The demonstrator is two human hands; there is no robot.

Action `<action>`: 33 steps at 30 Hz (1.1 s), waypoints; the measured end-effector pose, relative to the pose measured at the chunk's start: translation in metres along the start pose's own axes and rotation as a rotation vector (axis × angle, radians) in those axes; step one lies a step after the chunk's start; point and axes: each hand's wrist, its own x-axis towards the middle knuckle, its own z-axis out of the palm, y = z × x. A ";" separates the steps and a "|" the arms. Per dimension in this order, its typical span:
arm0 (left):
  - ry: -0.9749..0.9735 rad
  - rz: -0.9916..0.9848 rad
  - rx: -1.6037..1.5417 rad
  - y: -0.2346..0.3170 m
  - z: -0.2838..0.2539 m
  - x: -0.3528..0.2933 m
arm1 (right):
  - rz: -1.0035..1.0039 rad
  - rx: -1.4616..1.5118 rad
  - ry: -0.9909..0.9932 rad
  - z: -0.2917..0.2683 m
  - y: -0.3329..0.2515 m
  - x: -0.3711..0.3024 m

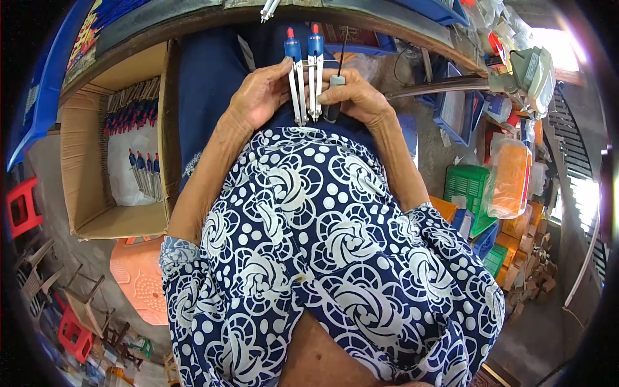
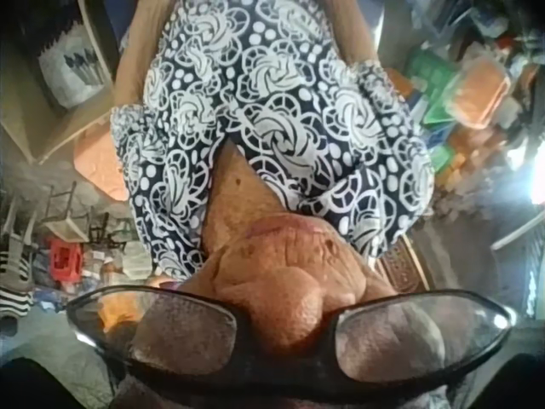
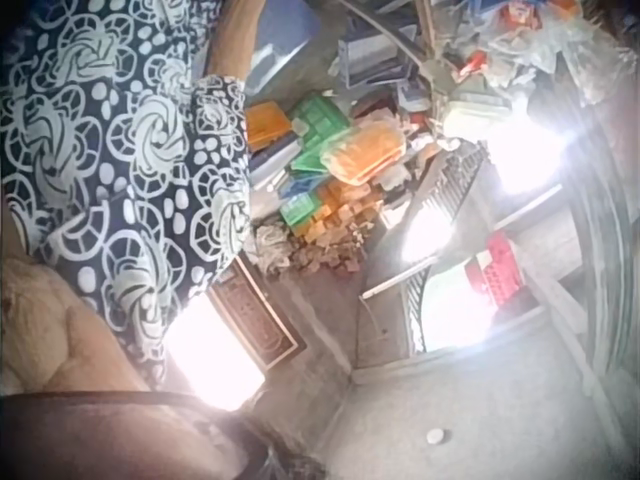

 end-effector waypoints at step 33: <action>-0.035 -0.010 0.016 -0.001 0.005 -0.006 | 0.033 0.010 -0.021 -0.003 -0.001 -0.006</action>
